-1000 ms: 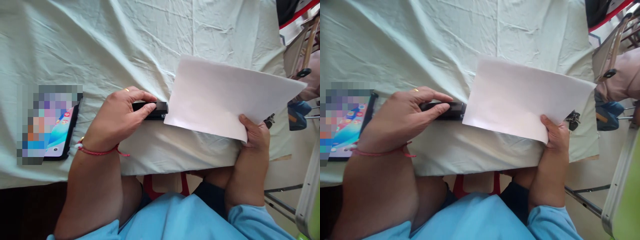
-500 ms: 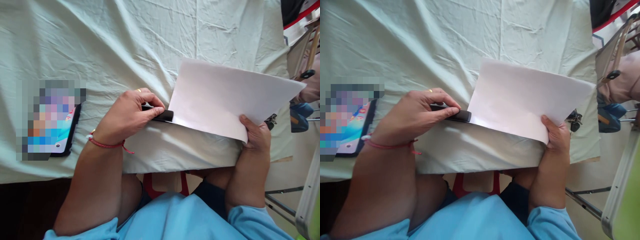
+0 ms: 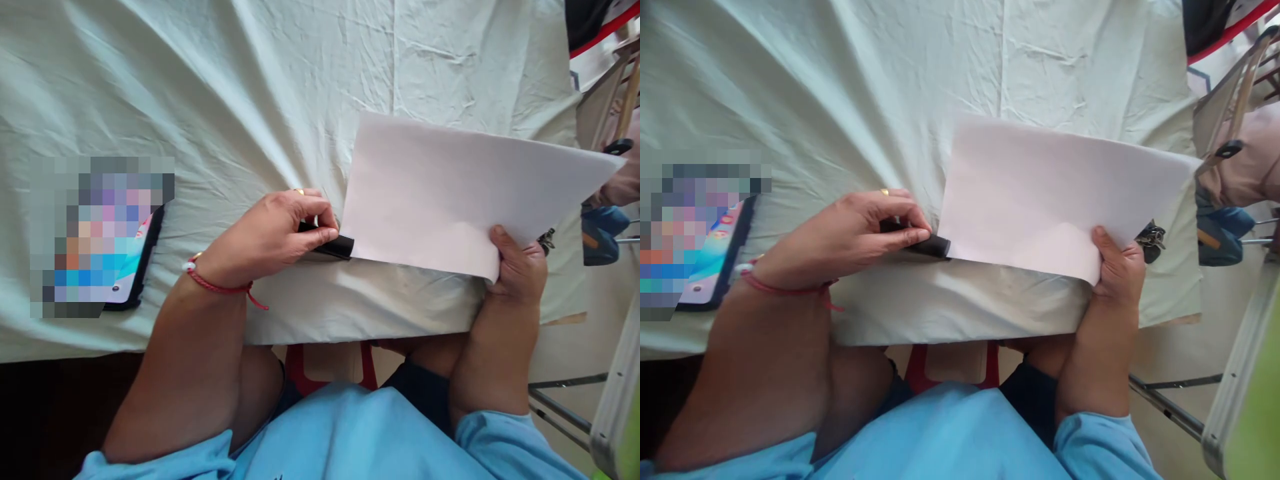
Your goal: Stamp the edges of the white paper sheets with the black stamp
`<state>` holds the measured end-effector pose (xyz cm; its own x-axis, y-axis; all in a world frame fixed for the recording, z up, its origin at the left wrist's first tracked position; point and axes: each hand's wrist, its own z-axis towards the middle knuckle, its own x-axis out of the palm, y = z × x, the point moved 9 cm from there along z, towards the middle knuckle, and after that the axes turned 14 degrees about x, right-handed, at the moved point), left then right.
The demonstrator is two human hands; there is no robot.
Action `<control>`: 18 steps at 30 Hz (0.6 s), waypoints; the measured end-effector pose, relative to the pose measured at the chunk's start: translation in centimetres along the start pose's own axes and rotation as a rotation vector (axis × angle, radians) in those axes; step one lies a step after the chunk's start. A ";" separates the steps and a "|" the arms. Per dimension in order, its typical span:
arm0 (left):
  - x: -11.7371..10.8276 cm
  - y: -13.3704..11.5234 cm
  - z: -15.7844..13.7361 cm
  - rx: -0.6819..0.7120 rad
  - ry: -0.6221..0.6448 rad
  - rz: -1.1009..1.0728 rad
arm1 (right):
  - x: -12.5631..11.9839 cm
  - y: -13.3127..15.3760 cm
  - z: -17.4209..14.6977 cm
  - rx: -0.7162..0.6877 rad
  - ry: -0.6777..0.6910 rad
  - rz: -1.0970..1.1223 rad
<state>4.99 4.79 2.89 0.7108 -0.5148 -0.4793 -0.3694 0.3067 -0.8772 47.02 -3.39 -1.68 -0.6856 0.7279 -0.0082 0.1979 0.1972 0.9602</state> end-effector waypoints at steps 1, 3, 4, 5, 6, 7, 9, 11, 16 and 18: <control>0.3 0.1 -0.1 -0.021 0.019 -0.038 | 0.0 0.2 0.0 -0.019 -0.002 0.015; 1.2 0.3 -0.3 -0.071 0.079 -0.112 | 0.0 0.4 0.0 -0.052 -0.011 0.047; 1.7 0.4 -0.4 -0.094 0.111 -0.142 | -0.1 0.5 0.0 -0.066 -0.021 0.064; 2.1 0.6 -0.5 -0.113 0.130 -0.161 | -0.1 0.6 0.0 -0.076 -0.033 0.079; 2.2 0.8 -0.5 -0.125 0.126 -0.171 | -0.2 0.6 0.0 -0.081 -0.039 0.090; 2.0 1.0 -0.4 -0.134 0.086 -0.173 | -0.1 0.6 0.0 -0.086 -0.039 0.099; 0.8 1.6 -0.3 -0.147 -0.092 -0.176 | 0.2 0.8 -0.3 -0.103 -0.012 0.103; -0.4 2.0 -0.4 -0.151 -0.283 -0.202 | 0.7 1.0 -0.7 -0.123 0.028 0.103; 1.0 1.8 0.0 -0.159 -0.252 -0.387 | 1.2 0.8 -1.4 -0.126 0.051 0.108; 1.6 1.4 0.1 -0.158 -0.190 -0.395 | 1.2 0.7 -1.5 -0.132 0.057 0.117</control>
<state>5.64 4.51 0.89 0.9069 -0.4075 -0.1069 -0.1244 -0.0166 -0.9921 45.28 -3.32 -0.58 -0.7026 0.7017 0.1180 0.1874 0.0225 0.9820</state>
